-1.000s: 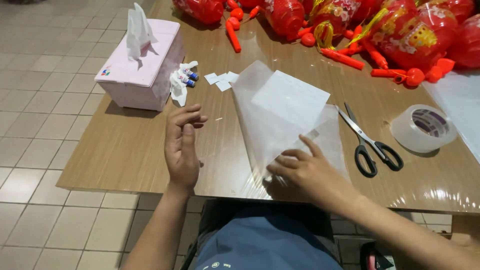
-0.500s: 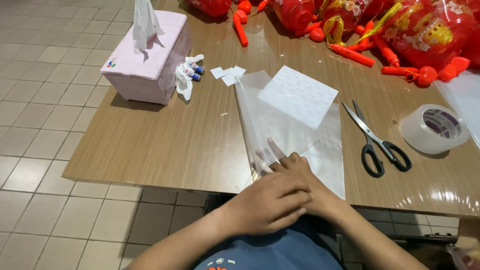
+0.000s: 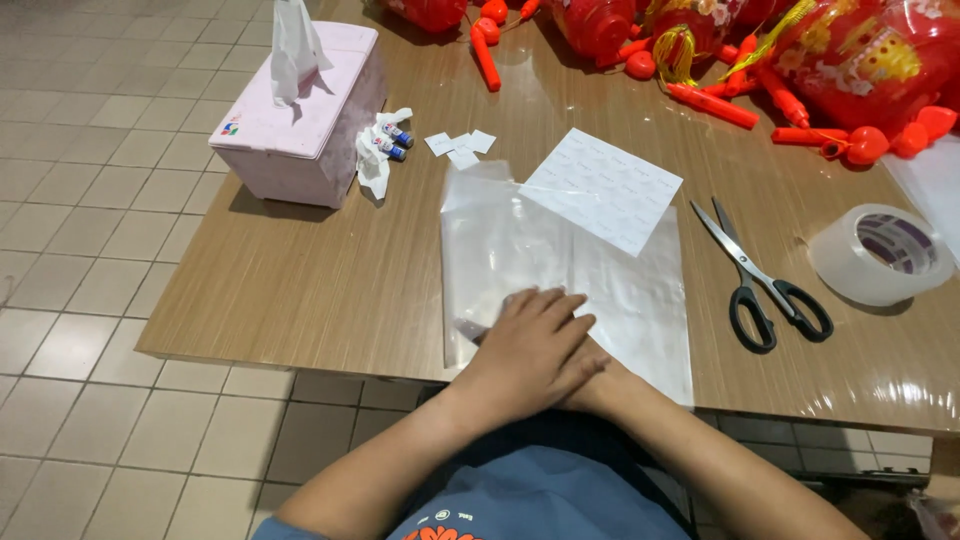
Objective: Assembling and packaging traditional red lanterns by wrapping them in plastic and attaching handle components.
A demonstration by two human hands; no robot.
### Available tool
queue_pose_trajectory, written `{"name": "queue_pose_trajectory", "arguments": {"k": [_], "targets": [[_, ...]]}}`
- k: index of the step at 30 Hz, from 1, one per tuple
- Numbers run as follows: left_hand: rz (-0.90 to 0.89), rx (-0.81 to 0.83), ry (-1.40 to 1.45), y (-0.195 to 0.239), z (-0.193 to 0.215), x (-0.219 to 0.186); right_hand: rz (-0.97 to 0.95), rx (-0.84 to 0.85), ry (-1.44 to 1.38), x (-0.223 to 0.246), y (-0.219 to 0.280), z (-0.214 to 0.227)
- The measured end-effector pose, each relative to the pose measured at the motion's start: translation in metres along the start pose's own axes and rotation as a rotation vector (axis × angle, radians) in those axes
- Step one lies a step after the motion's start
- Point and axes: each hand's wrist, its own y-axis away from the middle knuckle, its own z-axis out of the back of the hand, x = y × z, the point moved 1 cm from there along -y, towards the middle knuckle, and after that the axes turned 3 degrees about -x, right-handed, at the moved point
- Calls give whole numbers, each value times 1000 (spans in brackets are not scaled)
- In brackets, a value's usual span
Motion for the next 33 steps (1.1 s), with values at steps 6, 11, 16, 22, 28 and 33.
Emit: {"name": "queue_pose_trajectory", "arguments": {"k": [6,11,16,22,28,33], "targets": [[348,135,-289,6,46,23,23,-101,-136,0,7,-1],[237,-236,-449,10,73,-3,64,-68,-114,4,9,12],[209,-89,-228,-1,48,0,69,-57,-170,5,21,22],[550,435,-149,10,34,43,57,-56,-264,-7,34,30],[574,522,-164,23,45,55,-108,-22,-367,-34,58,37],[599,523,-129,29,65,62,-296,-5,-296,-83,90,25]]}}
